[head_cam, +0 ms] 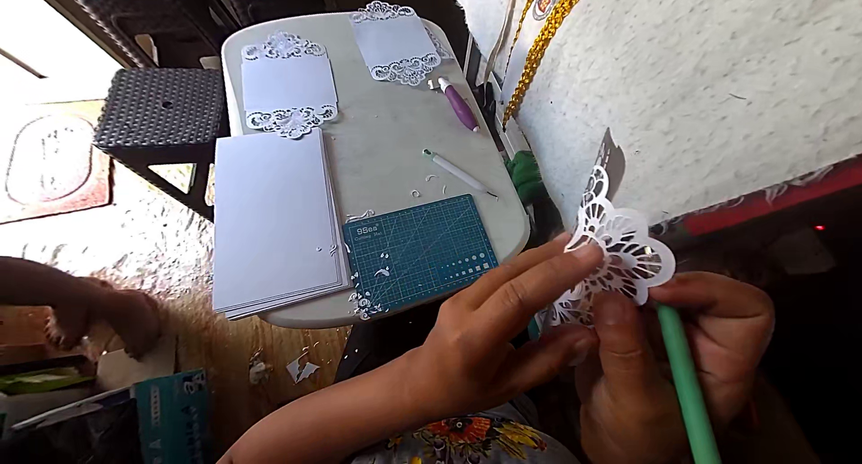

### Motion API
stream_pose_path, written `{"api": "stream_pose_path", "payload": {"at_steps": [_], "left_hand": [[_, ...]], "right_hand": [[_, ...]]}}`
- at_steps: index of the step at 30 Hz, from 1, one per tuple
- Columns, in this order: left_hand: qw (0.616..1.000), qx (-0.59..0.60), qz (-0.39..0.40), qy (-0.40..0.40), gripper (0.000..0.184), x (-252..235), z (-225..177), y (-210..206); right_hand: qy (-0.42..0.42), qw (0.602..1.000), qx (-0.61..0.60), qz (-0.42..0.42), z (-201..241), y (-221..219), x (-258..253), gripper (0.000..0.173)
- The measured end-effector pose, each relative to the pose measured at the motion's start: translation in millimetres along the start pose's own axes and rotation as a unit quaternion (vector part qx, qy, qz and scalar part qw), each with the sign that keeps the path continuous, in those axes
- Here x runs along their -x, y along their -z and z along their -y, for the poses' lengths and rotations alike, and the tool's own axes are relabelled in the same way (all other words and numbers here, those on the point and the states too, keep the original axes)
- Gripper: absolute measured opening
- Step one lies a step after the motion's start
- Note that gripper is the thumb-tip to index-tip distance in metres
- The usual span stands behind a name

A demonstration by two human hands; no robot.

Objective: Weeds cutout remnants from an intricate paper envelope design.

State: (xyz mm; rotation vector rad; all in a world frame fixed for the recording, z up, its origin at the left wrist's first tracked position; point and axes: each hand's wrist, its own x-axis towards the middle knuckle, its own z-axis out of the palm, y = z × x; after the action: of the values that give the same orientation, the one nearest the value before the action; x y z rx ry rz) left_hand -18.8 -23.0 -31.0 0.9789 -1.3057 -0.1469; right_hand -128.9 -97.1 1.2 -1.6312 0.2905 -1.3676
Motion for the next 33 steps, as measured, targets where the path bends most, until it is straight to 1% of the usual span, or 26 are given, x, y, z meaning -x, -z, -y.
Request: {"api": "stream_pose_path", "payload": {"at_steps": [2, 4, 6, 8, 10, 11, 12, 14, 16, 18, 20, 21, 25, 27, 30, 33], "left_hand": [[0.999, -0.030, 0.001, -0.012, 0.037, -1, 1, 1], [0.998, -0.055, 0.006, -0.015, 0.038, -1, 1, 3], [0.999, -0.045, 0.009, -0.010, 0.043, 0, 2, 4], [1.000, -0.001, 0.011, 0.013, 0.052, 2, 3, 6], [0.997, 0.047, -0.006, 0.055, 0.056, 0, 4, 9], [0.995, 0.059, -0.023, 0.083, 0.050, 0, 4, 12], [0.990, 0.063, -0.046, 0.113, 0.041, 0, 6, 16], [0.973, 0.076, -0.086, 0.202, 0.030, 4, 13, 27], [0.946, 0.100, -0.113, 0.287, 0.031, 14, 25, 42], [0.915, 0.110, -0.131, 0.366, 0.035, 27, 38, 58], [0.887, 0.100, -0.148, 0.425, 0.036, 42, 50, 71], [0.877, 0.089, -0.155, 0.446, 0.033, 50, 55, 76], [0.844, 0.035, -0.180, 0.504, 0.021, 66, 65, 88], [0.831, 0.015, -0.180, 0.526, 0.017, 68, 67, 92], [0.820, -0.003, -0.170, 0.546, 0.014, 66, 70, 97], [0.818, -0.015, -0.154, 0.554, 0.013, 62, 73, 102]], "right_hand": [[-0.001, 1.000, 0.000, 0.000, -1, -2, 0, 0.024], [-0.002, 1.000, 0.000, -0.004, -3, -3, 0, 0.024], [-0.002, 1.000, -0.007, 0.002, -4, -3, 0, 0.021], [-0.006, 0.999, -0.021, 0.033, -6, -2, 0, 0.017], [-0.019, 0.995, -0.017, 0.094, -9, 2, -1, 0.023], [-0.023, 0.992, -0.017, 0.123, -12, 2, -1, 0.027], [-0.023, 0.989, -0.022, 0.147, -18, 2, -1, 0.030], [-0.027, 0.985, -0.041, 0.163, -35, 0, -1, 0.037], [-0.047, 0.986, -0.053, 0.150, -56, -2, -2, 0.040], [-0.071, 0.985, -0.049, 0.146, -82, -6, -3, 0.032], [-0.113, 0.980, -0.060, 0.150, -106, -18, 0, 0.018], [-0.128, 0.976, -0.074, 0.157, -117, -25, 2, 0.014], [-0.150, 0.958, -0.115, 0.214, -150, -54, 15, 0.021], [-0.158, 0.950, -0.127, 0.239, -160, -64, 19, 0.020], [-0.171, 0.949, -0.118, 0.236, -172, -75, 26, 0.014], [-0.173, 0.951, -0.100, 0.235, -180, -76, 28, 0.009]]}}
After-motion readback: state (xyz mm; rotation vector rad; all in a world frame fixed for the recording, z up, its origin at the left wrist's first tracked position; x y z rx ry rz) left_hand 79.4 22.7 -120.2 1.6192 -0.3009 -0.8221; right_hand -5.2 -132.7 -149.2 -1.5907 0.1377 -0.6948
